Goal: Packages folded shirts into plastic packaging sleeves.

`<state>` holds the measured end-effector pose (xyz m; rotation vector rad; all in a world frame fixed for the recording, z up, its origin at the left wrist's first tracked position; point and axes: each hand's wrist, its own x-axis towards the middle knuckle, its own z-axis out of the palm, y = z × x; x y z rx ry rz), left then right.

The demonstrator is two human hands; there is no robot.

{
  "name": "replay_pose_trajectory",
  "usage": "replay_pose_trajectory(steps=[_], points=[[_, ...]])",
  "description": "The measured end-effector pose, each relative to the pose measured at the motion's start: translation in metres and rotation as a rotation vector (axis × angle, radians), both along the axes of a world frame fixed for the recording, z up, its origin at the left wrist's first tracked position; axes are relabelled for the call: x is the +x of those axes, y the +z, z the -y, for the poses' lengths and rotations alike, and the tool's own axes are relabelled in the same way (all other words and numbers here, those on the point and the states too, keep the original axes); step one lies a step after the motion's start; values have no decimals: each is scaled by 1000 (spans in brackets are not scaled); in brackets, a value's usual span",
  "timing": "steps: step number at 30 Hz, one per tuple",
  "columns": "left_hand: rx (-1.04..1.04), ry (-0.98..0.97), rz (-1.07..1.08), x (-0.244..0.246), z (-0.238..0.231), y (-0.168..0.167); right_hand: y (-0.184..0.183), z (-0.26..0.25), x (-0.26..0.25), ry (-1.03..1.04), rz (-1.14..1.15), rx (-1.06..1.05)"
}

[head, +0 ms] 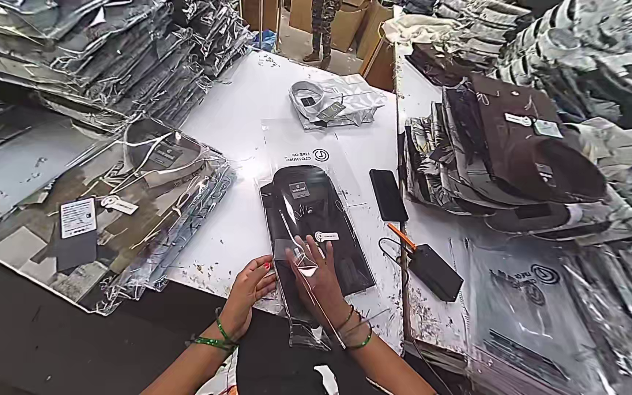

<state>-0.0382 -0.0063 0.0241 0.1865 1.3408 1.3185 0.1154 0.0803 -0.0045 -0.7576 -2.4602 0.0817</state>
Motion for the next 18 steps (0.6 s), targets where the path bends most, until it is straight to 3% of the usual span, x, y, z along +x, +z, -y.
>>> replay_pose_trajectory(steps=[4, 7, 11, 13, 16, 18], points=[[-21, -58, -21, 3, -3, 3, 8, -16, -26, -50, 62, -81], [8, -86, -53, 4, -2, 2, 2, -32, -41, -40, 174, -5], [52, -74, -61, 4, 0, -1, 1, -40, -42, 7, 65, 124], [58, -70, -50, 3, 1, -3, -2, -39, -47, -98, 30, 131], [47, -67, -48, 4, 0, -2, 13, -34, -62, -302, 105, -208], [47, -77, -51, 4, -2, -1, 20, -39, -66, -310, 76, -397]])
